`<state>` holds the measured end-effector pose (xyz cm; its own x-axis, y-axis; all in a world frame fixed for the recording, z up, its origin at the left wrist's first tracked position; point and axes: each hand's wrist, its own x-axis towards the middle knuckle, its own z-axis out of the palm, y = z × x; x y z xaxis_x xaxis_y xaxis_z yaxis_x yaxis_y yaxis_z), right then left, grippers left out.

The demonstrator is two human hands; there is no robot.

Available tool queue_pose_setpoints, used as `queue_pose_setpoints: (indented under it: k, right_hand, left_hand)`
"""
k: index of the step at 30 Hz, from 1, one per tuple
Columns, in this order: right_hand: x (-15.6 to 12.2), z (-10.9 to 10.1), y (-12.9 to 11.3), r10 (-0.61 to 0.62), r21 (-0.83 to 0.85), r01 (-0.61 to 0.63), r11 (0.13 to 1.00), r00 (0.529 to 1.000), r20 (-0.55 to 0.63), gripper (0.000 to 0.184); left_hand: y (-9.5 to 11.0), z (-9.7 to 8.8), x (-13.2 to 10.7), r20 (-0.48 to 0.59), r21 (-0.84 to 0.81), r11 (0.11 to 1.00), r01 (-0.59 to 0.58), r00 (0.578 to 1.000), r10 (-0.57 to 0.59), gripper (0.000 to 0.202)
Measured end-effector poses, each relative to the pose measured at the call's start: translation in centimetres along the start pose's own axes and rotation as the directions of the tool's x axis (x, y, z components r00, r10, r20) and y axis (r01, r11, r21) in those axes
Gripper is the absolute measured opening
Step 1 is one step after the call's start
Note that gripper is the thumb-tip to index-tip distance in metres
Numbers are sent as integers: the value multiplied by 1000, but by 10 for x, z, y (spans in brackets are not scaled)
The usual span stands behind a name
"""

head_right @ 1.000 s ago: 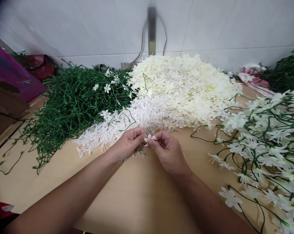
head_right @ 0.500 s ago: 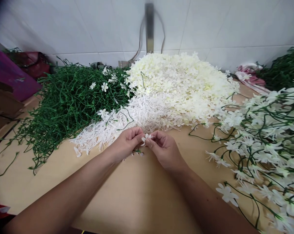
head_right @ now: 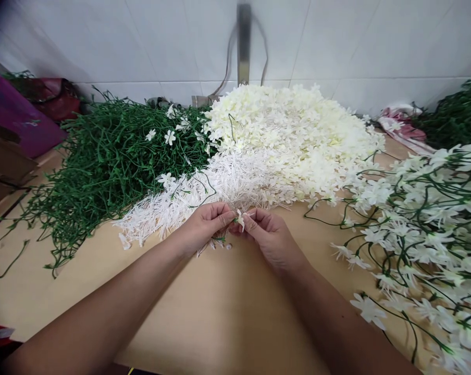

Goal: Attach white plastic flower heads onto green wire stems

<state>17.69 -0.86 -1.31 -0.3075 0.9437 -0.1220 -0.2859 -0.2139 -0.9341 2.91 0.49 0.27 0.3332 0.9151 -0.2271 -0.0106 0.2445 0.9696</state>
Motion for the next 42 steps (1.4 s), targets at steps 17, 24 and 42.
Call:
queue_pose_setpoints:
  k: [17, 24, 42]
  right_hand:
    - [-4, 5, 3, -331, -401, 275, 874, 940, -77, 25]
    - [-1, 4, 4, -259, -431, 197, 881, 961, -91, 29]
    - [2, -8, 2, -10, -51, 9, 999, 1000, -26, 20]
  left_hand:
    - [-2, 7, -1, -11, 22, 1000, 22, 1000, -22, 33]
    - [1, 12, -2, -24, 17, 995, 98, 995, -98, 27]
    - [-1, -9, 1, 105, 99, 995, -15, 994, 5, 30]
